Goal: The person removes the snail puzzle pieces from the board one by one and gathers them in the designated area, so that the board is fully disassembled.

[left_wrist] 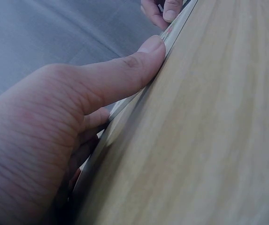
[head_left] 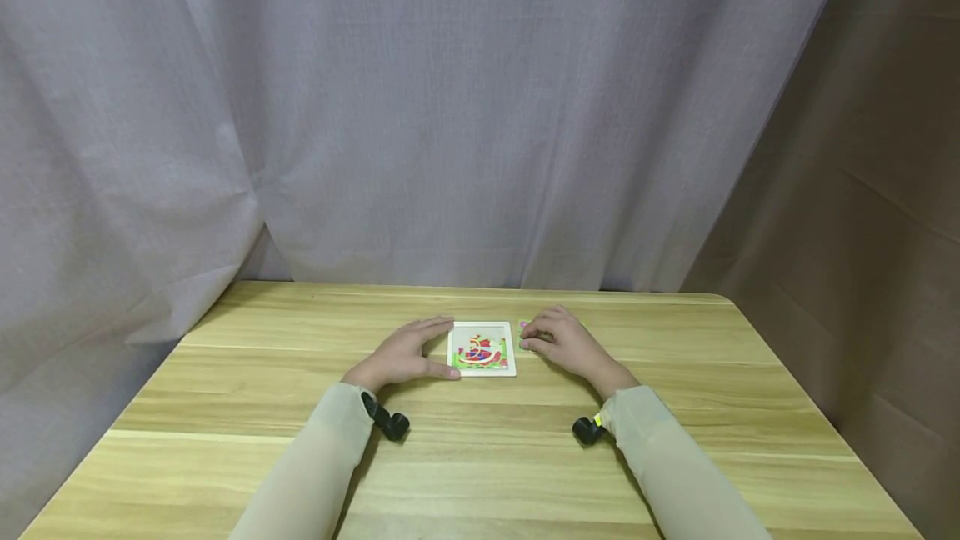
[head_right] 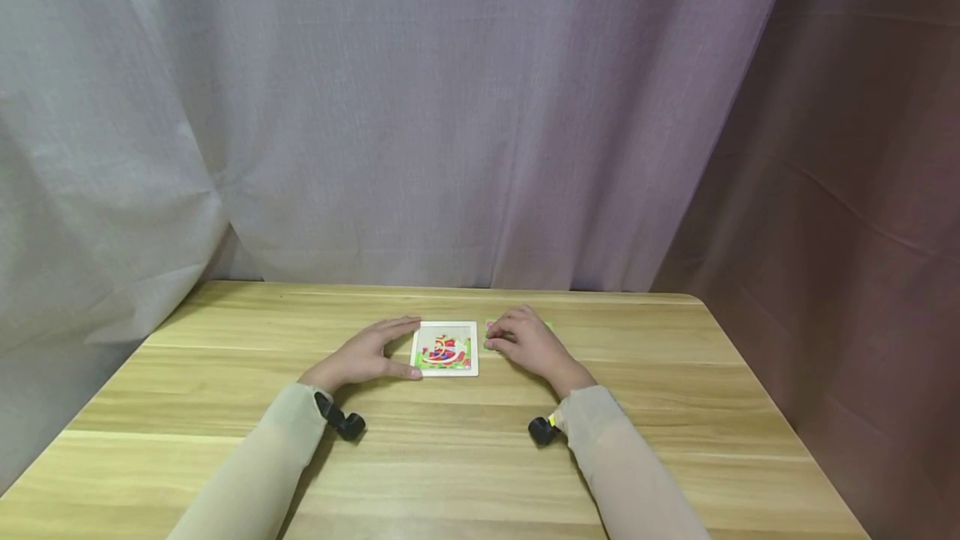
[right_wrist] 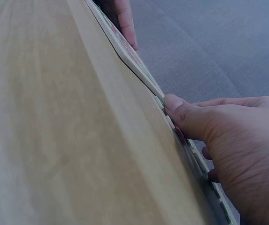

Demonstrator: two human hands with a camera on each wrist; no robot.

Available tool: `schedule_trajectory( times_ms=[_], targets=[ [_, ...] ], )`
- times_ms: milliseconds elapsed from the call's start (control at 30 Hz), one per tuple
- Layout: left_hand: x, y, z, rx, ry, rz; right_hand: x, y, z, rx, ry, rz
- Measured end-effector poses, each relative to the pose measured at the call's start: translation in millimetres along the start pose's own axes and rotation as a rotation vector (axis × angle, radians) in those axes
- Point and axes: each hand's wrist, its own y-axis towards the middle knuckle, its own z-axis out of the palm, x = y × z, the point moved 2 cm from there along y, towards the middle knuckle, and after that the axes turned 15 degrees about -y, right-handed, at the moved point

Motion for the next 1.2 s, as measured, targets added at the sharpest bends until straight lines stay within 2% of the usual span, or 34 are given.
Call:
schedule_trajectory(
  times_ms=[233,433,633,833,967,1200],
  targets=[
    [1.3,1.0,0.5,0.001,0.002,-0.001,0.3,-1.0,-1.5,-0.015,0.003,0.013],
    [1.6,1.3,2.2,0.003,0.000,0.010,10.6,3.2,0.7,-0.035,-0.019,-0.028],
    [0.4,-0.4,0.4,0.004,-0.008,0.003,33.0,19.7,10.6,0.011,-0.011,-0.068],
    [1.2,0.8,-1.8,-0.001,-0.004,-0.001,51.5,39.1,23.5,0.097,-0.054,-0.085],
    [1.4,0.8,-1.0,0.000,-0.006,-0.007,57.8,43.0,24.7,0.131,-0.094,-0.101],
    [3.2,0.7,-0.7,-0.004,0.003,-0.018,60.9,43.0,23.8,0.164,-0.122,-0.079]
  ],
)
